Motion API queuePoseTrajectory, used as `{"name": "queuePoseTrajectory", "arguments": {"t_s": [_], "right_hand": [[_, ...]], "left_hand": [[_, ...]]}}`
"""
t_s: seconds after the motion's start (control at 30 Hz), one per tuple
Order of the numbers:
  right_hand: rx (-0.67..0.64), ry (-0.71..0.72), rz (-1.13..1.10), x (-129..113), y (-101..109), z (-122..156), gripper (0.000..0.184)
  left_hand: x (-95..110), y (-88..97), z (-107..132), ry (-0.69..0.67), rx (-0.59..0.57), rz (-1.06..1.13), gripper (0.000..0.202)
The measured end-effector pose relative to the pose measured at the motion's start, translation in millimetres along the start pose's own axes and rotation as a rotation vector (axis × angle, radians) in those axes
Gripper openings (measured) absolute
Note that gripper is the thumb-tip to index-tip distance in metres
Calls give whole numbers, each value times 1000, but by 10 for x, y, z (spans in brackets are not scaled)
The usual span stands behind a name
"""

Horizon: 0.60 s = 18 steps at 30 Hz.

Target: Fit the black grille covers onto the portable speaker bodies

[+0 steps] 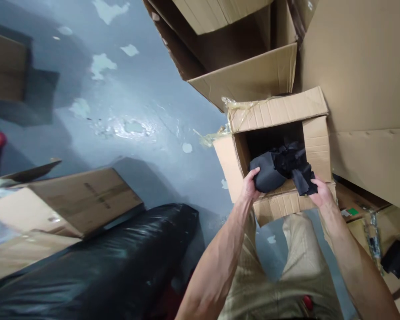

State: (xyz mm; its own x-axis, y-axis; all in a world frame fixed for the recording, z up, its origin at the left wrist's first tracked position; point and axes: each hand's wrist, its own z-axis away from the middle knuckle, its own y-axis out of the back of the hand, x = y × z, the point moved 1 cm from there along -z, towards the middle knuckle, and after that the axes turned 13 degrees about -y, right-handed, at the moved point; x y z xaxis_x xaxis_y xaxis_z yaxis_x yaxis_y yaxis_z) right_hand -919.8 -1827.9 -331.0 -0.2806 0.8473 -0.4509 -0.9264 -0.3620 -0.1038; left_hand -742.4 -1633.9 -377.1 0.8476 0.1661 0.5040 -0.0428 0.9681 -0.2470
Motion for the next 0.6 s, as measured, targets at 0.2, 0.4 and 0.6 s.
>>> {"name": "queuePoseTrajectory", "arguments": {"t_s": [0.2,0.4,0.6], "right_hand": [[43,222,238,-269,36,467,47],[120,400,280,-535,20,729,46],[-137,184,8,-745,-196,1362,42]], "left_hand": [[166,-1,242,30,32,140,37],[225,-52,492,51,29,183,34],[282,-33,833,69,-3,243,32]]}}
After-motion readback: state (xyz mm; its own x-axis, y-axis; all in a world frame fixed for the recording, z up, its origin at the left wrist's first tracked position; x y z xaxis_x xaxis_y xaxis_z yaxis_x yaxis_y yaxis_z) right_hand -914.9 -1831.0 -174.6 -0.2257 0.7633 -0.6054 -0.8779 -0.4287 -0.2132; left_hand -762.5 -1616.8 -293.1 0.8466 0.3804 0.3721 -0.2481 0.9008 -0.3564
